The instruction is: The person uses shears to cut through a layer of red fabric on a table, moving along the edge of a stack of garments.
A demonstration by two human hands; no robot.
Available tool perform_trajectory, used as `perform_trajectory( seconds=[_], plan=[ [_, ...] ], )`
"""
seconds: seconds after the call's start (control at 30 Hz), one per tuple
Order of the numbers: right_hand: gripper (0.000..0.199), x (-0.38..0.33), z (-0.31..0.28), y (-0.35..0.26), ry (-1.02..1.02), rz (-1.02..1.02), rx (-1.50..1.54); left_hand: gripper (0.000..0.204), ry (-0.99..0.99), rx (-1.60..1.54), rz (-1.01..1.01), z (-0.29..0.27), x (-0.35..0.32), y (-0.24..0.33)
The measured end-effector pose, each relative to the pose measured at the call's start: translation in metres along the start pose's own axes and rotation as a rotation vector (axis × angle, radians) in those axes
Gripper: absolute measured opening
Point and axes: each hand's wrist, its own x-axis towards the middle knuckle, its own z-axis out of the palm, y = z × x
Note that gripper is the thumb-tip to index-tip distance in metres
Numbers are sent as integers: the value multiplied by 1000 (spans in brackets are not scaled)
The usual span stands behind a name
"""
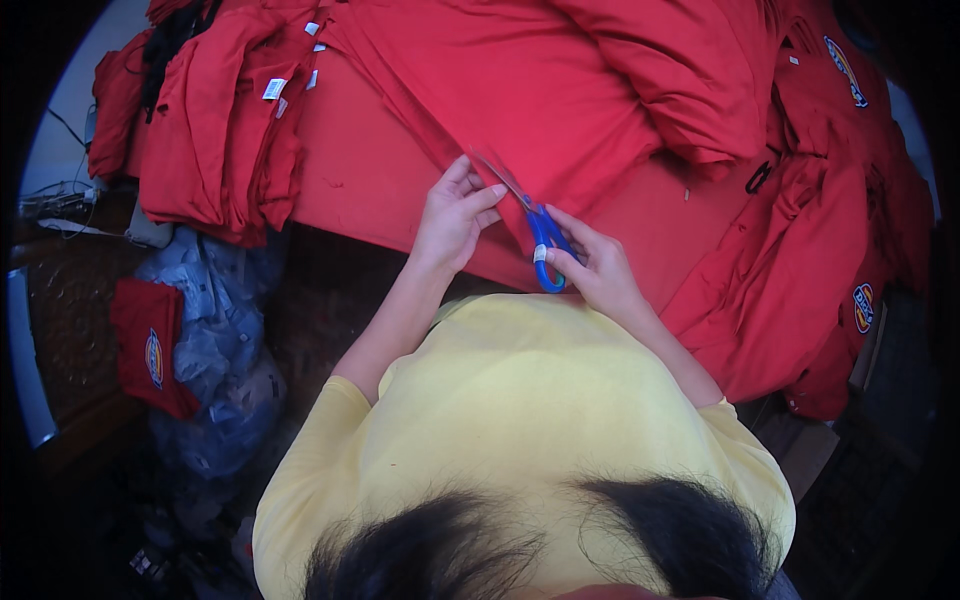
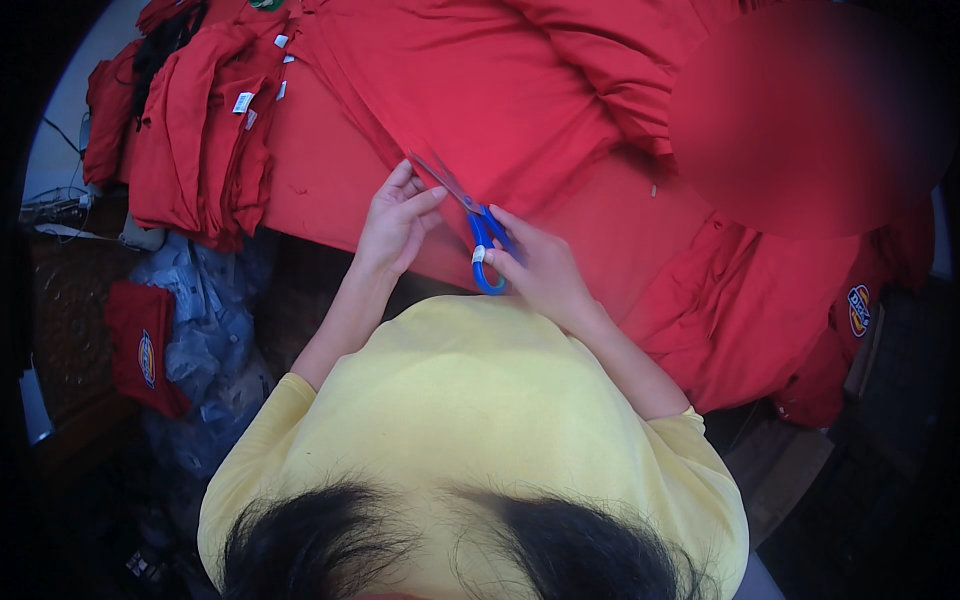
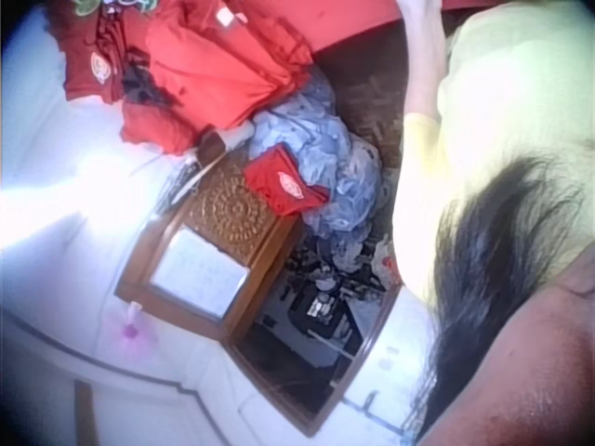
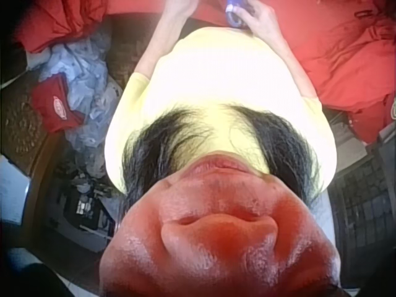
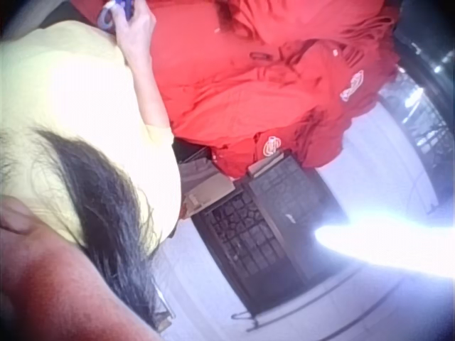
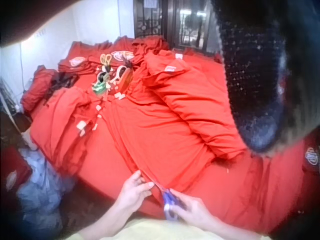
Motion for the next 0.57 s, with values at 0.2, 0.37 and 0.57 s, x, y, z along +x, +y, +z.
perform_trajectory(
  seconds=[0.2, 0.37, 0.57],
  plan=[
    [49, 11, -10, -21, -121, 296, 128, 43, 10, -160, 19, -5, 8, 5],
    [48, 19, -4, -14, -72, -9, 21, 44, -61, -11, 64, -8, 18, 18],
    [50, 36, -6, -17, -60, 37, 108, 54, -117, 87, 51, -2, 19, 29]
  ],
)
